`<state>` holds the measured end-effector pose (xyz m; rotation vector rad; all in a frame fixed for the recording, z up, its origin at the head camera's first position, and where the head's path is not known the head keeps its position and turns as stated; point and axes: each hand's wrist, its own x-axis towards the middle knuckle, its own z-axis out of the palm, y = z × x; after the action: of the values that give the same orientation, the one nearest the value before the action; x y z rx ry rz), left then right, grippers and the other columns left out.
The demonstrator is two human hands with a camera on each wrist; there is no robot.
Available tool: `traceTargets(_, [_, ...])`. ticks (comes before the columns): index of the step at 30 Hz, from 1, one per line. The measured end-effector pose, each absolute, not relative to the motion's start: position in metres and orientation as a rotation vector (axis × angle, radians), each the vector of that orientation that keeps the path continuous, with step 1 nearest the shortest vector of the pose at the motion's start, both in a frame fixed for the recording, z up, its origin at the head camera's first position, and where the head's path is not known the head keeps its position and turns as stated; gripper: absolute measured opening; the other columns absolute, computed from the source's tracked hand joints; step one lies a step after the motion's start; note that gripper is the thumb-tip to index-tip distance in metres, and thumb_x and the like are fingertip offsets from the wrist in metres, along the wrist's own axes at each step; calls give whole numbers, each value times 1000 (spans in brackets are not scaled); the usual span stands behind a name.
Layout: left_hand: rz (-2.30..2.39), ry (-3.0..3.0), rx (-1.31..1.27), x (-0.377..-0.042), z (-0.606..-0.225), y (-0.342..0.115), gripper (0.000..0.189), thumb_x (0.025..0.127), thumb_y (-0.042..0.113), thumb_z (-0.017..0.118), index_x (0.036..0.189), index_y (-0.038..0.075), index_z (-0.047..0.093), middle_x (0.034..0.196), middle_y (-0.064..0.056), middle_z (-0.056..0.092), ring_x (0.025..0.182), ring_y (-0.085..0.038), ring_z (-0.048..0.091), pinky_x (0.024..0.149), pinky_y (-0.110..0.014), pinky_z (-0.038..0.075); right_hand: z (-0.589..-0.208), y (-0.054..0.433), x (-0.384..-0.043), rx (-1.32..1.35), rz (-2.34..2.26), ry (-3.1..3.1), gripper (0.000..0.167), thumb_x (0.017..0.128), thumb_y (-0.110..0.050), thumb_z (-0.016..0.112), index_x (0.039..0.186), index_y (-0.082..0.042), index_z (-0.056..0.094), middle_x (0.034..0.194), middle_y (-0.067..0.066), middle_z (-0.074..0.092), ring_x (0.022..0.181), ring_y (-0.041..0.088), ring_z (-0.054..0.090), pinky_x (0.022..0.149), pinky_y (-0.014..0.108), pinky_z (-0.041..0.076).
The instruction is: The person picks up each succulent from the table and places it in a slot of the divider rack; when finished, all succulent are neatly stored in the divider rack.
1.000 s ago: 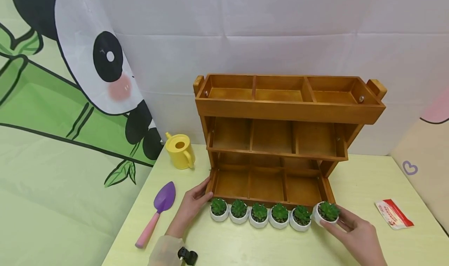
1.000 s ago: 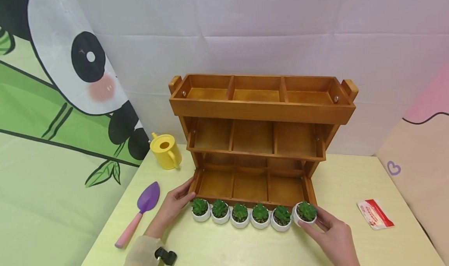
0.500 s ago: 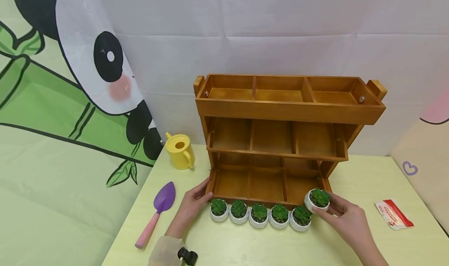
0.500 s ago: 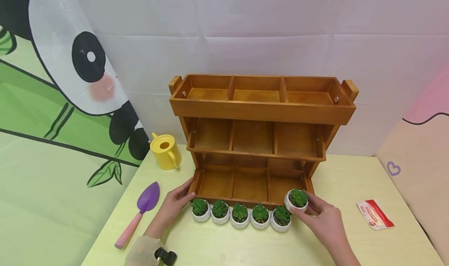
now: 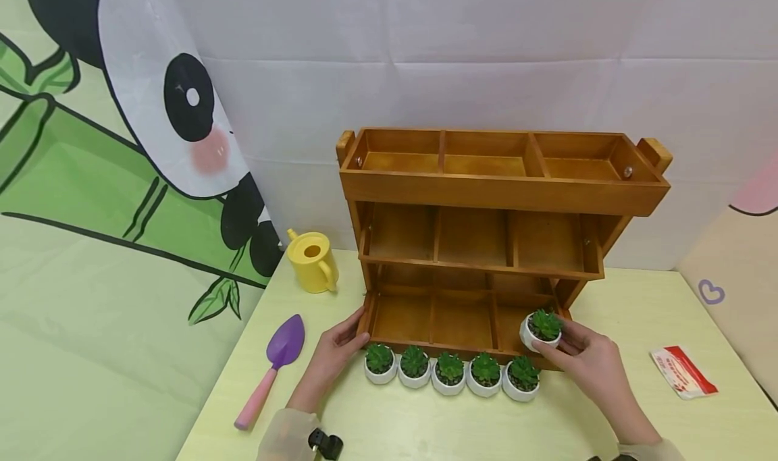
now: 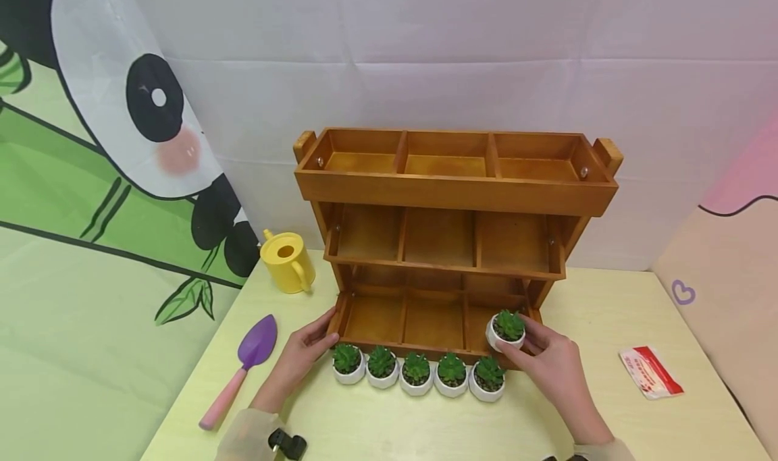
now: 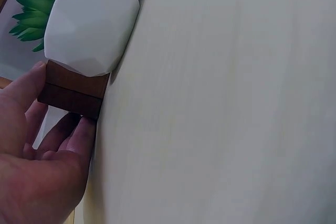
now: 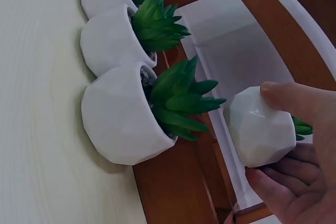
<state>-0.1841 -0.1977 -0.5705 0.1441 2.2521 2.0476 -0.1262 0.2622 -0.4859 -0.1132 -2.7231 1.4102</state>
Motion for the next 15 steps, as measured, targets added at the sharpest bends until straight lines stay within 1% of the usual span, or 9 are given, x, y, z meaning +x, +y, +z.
traceTargets(3, [2032,2275,151,-184,-570,-198,59,100,11,72,156,16,52,160,-12,44,146,-33,43,110,-31,45,-489,264,-132,-127,1430,-2727,80,89,-42,85,144,8,57,140,30,59,119,40,66,80,19,60])
traceTargets(8, [2022,2286,154,-184,-571,-198,60,100,12,72,156,16,51,161,-13,43,146,-35,42,111,-31,45,-498,267,-142,-130,1437,-2733,80,91,-40,84,145,10,54,141,32,57,120,43,65,81,23,61])
traceTargets(15, [2044,2240,104,-185,-572,-198,59,101,7,70,155,22,54,160,-5,46,146,-25,44,112,-29,44,-509,268,-155,-123,1406,-2766,82,91,-40,84,142,16,53,138,37,57,119,46,65,84,30,62])
